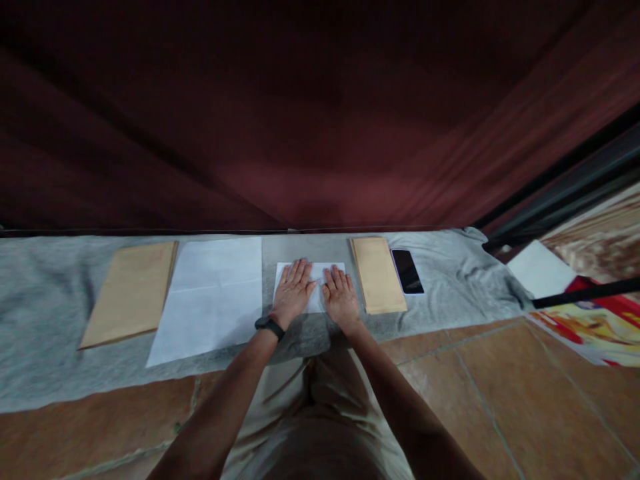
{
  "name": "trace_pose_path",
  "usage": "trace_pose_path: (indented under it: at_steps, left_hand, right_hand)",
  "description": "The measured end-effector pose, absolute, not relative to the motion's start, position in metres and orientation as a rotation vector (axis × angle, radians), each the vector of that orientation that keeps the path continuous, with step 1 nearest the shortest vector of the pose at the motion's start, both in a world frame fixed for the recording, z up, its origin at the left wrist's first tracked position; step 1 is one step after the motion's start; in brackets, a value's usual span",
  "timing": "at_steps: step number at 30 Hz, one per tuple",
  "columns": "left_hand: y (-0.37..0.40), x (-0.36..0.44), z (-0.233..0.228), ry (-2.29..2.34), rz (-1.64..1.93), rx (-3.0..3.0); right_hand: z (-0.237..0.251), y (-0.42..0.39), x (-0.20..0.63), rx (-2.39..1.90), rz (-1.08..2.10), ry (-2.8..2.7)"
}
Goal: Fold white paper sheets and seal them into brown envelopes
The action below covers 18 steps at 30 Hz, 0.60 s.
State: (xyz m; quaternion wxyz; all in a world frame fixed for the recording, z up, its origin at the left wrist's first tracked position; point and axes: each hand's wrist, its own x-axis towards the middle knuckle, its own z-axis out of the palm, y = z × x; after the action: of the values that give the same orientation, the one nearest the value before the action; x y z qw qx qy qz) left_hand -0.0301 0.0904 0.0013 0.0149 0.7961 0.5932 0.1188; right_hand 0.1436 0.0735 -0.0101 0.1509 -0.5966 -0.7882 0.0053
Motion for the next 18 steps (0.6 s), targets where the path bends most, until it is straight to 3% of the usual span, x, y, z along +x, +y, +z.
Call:
trace_pose_path:
  at_steps: [18]
  left_hand:
    - [0.078, -0.038, 0.007, 2.002, 0.333, 2.38]
  right_hand:
    - [0.0, 0.094, 0.103, -1.657, 0.176, -2.214]
